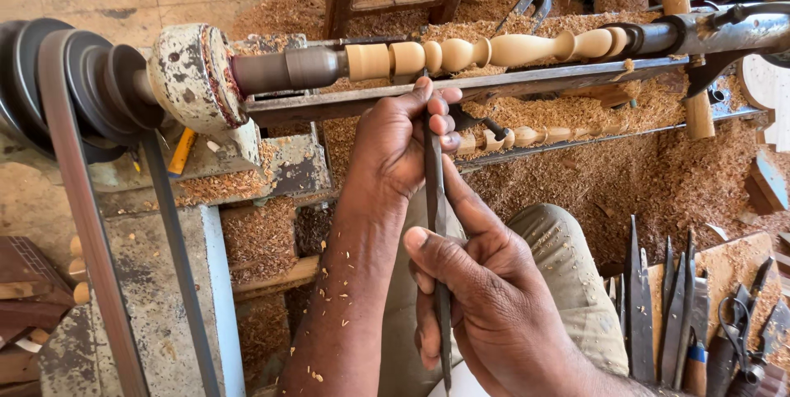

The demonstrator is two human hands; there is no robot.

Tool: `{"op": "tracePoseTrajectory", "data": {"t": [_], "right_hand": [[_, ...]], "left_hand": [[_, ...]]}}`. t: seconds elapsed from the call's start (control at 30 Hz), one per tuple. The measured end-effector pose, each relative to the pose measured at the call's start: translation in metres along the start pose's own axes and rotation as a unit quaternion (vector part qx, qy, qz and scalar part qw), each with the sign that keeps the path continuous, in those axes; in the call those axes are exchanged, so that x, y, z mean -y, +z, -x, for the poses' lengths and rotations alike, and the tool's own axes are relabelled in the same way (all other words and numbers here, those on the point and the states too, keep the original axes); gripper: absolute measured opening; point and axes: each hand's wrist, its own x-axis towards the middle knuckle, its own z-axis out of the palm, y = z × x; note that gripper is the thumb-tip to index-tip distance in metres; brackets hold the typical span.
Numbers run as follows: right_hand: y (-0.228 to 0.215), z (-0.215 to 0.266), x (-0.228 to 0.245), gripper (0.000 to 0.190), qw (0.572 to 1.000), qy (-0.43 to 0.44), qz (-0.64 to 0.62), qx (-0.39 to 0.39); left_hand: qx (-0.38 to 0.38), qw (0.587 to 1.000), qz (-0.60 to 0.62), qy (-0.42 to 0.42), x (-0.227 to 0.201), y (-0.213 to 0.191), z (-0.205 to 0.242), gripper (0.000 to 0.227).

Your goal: The person shapes a spinning piece of wood on a lathe using various hand-held chisels and metal tools, then sands the detailed surface with a small piece of sandpaper.

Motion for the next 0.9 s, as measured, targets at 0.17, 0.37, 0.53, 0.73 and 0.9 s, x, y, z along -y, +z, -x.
{"op": "tracePoseTrajectory", "data": {"t": [0.17,0.37,0.53,0.73,0.9], "right_hand": [[-0.008,0.001,0.003,0.08,1.0,-0.003,0.009,0.023],[-0.057,0.009,0.038,0.078,0.939,0.052,0.338,0.025],[-0.097,0.007,0.074,0.068,0.578,0.047,0.81,-0.087],[-0.093,-0.002,0.103,0.073,0.492,-0.084,0.865,-0.05],[-0.079,-0.005,0.111,0.069,0.448,-0.048,0.891,-0.05]], "left_hand": [[-0.01,1.0,-0.011,0.02,0.001,0.0,0.004,0.035],[-0.021,0.993,-0.108,0.043,0.01,0.009,0.013,0.035],[-0.007,0.978,-0.196,0.073,0.03,0.004,0.004,0.034],[-0.001,0.98,-0.175,0.093,0.028,-0.006,-0.01,0.036],[0.014,0.985,-0.15,0.089,0.023,-0.012,-0.011,0.037]]}}
